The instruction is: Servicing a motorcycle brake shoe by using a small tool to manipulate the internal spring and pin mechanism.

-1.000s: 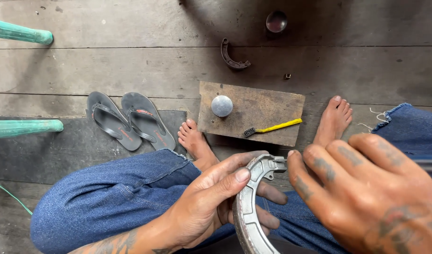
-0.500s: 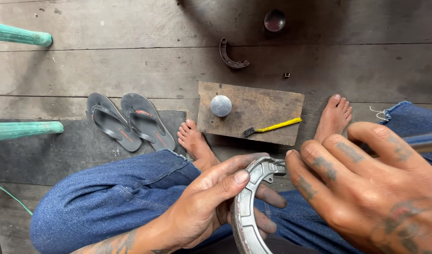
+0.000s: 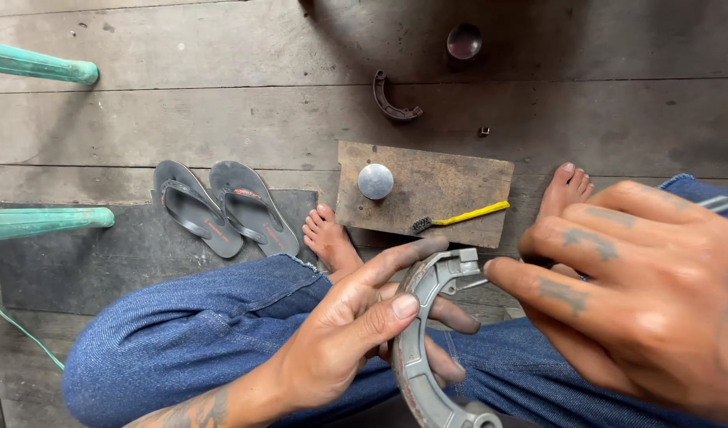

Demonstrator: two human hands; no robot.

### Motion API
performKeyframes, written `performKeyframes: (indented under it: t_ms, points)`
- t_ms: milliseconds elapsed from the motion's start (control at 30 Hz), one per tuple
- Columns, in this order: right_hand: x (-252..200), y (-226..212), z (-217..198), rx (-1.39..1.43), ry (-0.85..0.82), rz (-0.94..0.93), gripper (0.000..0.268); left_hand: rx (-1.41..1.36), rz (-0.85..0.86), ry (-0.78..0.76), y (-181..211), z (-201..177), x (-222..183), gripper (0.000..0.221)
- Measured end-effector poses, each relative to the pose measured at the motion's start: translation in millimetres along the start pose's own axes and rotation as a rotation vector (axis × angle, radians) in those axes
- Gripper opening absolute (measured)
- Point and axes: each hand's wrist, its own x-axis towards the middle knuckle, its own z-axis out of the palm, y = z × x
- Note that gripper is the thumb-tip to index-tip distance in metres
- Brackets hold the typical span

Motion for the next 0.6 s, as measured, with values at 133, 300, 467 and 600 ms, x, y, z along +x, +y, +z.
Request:
performKeyframes:
  t_ms: [133, 300, 467, 600]
  points:
    - [-1, -6, -3, 0.031, 0.002, 0.020, 0.035, 0.099, 0.102, 0.070, 2, 2, 1, 0.068]
    - [-5, -6, -8, 0.010, 0.009, 0.079, 0.034, 0.110, 0.212, 0.109, 10, 0, -1, 0.069]
    - [-11, -4, -9, 0.019, -0.022, 0.176, 0.030, 0.040, 0.291, 0.096, 9, -2, -3, 0.068]
    - [-15, -8, 1, 0.056, -0.086, 0.362, 0.024, -0.086, 0.294, 0.123, 6, -4, -4, 0.062]
